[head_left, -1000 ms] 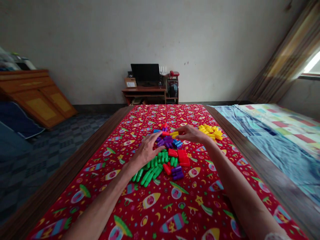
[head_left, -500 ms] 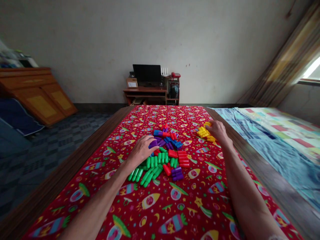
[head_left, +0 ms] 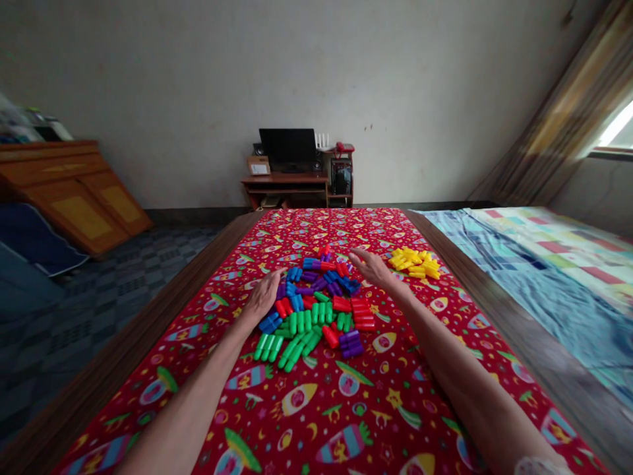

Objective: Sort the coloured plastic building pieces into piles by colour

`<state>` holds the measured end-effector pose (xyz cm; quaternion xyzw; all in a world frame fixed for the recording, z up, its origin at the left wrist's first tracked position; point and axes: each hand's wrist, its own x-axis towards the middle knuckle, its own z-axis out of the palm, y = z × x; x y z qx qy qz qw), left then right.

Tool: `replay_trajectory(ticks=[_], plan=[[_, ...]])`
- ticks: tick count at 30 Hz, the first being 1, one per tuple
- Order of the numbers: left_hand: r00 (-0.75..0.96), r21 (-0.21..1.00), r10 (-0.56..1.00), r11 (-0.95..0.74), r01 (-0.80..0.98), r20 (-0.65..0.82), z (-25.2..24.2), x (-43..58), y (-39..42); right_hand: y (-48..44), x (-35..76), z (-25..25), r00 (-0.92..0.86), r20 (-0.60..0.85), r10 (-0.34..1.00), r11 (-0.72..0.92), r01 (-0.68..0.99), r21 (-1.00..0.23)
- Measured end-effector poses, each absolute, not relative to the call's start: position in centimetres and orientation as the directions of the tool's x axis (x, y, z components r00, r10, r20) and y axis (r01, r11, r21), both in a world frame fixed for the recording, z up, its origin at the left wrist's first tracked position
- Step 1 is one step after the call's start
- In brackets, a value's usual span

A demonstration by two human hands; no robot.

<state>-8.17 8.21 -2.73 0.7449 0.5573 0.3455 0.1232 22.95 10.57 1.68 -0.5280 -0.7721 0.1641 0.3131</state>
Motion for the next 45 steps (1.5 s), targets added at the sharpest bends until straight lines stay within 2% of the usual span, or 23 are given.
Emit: replay_trajectory(ticks=[5,9,11,14,16,20,26,31,34,37,39,41,45], plan=[[0.172,0.626,0.925,-0.358,0.692,0.339,-3.6,-8.1,8.3,9.3,18.4,-1.6,-0.428,0.275,0.861,0.497,0.592,-0.634],[0.195,0.622,0.919,-0.377,0.686,0.342,-3.5,-8.1,8.3,8.0,17.3,-0.9,-0.556,0.304,0.774,0.586,0.446,-0.676],[0.19,0.623,0.921,-0.371,0.688,0.339,-3.5,-8.2,8.3,7.8,17.4,-0.2,-0.518,0.296,0.802,0.557,0.471,-0.684],[0.186,0.635,0.915,-0.385,0.669,0.359,-3.6,-8.3,8.3,8.3,18.0,0.3,-0.413,0.247,0.877,0.465,0.593,-0.658],[0.198,0.639,0.901,-0.417,0.647,0.387,-3.6,-8.3,8.4,8.8,18.3,0.0,-0.432,0.185,0.882,0.44,0.619,-0.65],[0.251,0.627,0.879,-0.467,0.624,0.405,-3.5,-8.4,8.4,9.6,18.8,-0.7,-0.491,0.081,0.868,0.387,0.564,-0.729],[0.252,0.613,0.876,-0.47,0.635,0.41,-3.5,-8.5,8.5,10.8,21.3,-0.5,-0.388,0.181,0.904,0.374,0.509,-0.775],[0.254,0.61,0.878,-0.467,0.64,0.406,-3.7,-8.6,8.7,12.0,24.1,-0.3,-0.212,0.243,0.947,0.322,0.586,-0.743],[0.256,0.607,0.876,-0.471,0.64,0.409,-3.7,-8.5,8.7,12.0,25.0,-0.1,-0.027,0.224,0.974,0.176,0.714,-0.678],[0.251,0.607,0.875,-0.47,0.641,0.414,-3.6,-8.5,8.7,11.4,25.2,0.6,0.033,0.254,0.967,0.102,0.861,-0.499],[0.248,0.606,0.876,-0.468,0.643,0.413,-3.6,-8.5,8.7,10.6,24.8,1.3,-0.016,0.282,0.959,0.12,0.926,-0.357],[0.25,0.604,0.874,-0.471,0.642,0.416,-3.6,-8.5,8.7,9.7,24.0,2.2,-0.097,0.245,0.965,0.155,0.96,-0.231],[0.259,0.601,0.871,-0.478,0.64,0.417,-3.5,-8.4,8.6,7.7,21.8,3.4,-0.356,0.02,0.934,0.357,0.93,-0.093]])
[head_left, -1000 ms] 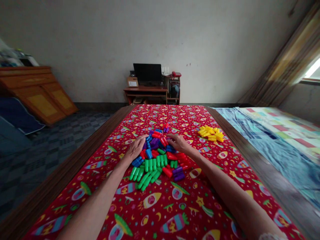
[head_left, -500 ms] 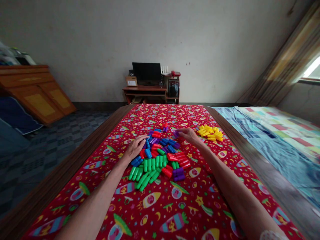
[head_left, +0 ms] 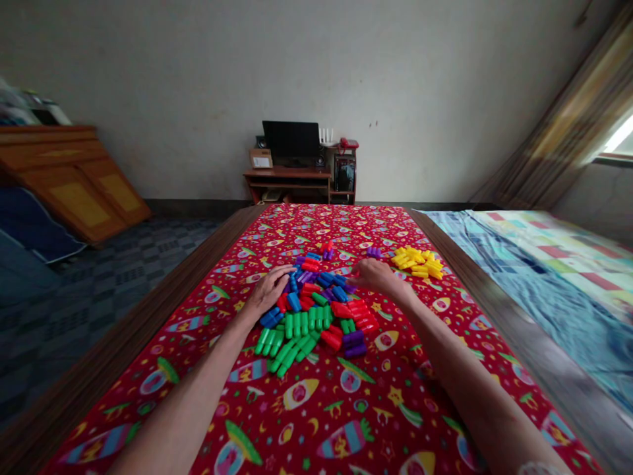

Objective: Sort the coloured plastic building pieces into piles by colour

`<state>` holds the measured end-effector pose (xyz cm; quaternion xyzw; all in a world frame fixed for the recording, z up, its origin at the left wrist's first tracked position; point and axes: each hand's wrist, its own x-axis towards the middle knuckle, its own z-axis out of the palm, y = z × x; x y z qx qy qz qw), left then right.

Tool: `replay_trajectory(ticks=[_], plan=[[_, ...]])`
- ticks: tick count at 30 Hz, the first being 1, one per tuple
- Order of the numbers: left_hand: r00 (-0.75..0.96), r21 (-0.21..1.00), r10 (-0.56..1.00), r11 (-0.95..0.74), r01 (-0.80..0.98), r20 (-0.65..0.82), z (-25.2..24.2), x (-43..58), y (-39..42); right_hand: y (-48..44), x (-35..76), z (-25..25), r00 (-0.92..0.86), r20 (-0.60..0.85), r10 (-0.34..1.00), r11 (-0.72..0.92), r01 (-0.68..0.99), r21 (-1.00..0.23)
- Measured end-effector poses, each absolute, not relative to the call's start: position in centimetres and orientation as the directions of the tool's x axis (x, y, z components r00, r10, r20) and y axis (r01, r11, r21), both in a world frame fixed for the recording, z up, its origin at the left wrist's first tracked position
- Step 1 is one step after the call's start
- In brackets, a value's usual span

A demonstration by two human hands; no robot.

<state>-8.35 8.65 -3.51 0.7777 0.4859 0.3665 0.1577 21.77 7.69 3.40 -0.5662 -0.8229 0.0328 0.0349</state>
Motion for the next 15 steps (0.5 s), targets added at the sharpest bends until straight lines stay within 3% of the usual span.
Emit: replay_trajectory(ticks=[3,6,15], plan=[[0.254,0.601,0.873,-0.474,0.643,0.417,-3.5,-8.3,8.5,6.8,20.4,3.3,-0.438,-0.063,0.897,0.435,0.899,-0.056],[0.247,0.595,0.861,-0.489,0.638,0.444,-3.2,-8.1,8.2,6.9,20.1,2.5,-0.469,-0.03,0.883,0.465,0.881,-0.085],[0.441,0.406,0.699,-0.698,0.589,0.563,0.1,-4.5,6.6,8.5,20.2,2.2,-0.466,0.202,0.862,0.501,0.715,-0.488]])
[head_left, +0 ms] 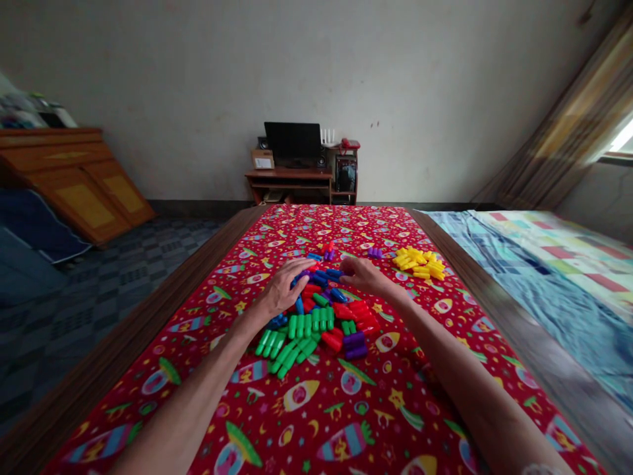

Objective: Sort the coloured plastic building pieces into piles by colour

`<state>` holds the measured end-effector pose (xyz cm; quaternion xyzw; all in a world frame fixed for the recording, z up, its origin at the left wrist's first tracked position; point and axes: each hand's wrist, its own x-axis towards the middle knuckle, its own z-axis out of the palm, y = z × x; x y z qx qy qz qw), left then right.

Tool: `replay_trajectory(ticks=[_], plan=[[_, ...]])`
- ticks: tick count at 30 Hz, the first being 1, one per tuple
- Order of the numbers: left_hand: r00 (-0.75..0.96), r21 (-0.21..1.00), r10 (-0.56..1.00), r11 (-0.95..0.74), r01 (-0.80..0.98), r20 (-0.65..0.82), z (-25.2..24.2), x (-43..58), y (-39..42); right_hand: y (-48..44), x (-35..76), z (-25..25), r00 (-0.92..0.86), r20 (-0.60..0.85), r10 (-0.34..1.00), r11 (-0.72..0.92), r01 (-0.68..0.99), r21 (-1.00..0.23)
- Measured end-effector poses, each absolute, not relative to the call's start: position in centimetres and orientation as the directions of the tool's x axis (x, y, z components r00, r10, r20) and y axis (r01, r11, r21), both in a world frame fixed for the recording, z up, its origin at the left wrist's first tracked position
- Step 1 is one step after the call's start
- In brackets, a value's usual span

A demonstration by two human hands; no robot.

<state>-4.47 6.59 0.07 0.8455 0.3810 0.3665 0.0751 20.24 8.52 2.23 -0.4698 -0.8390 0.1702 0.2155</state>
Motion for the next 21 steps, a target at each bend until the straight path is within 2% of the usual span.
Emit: replay_trajectory(ticks=[2,6,13,17,21], plan=[[0.469,0.417,0.708,-0.697,0.583,0.528,0.4,-3.6,6.1,8.4,20.0,2.8,-0.494,0.259,0.83,0.547,0.634,-0.546],[0.451,0.491,0.776,-0.629,0.603,0.441,0.2,-2.6,5.7,7.7,19.4,3.6,-0.553,0.334,0.764,0.629,0.521,-0.577],[0.321,0.562,0.836,-0.54,0.626,0.445,-0.4,-3.0,6.7,7.0,19.3,4.6,-0.565,0.409,0.717,0.685,0.459,-0.566],[0.279,0.554,0.84,-0.522,0.649,0.465,-0.4,-3.1,6.8,9.1,21.6,3.5,-0.363,0.448,0.817,0.575,0.569,-0.588],[0.28,0.539,0.84,-0.519,0.664,0.465,-0.5,-2.9,6.6,11.4,24.6,0.5,-0.011,0.392,0.92,0.268,0.748,-0.607]])
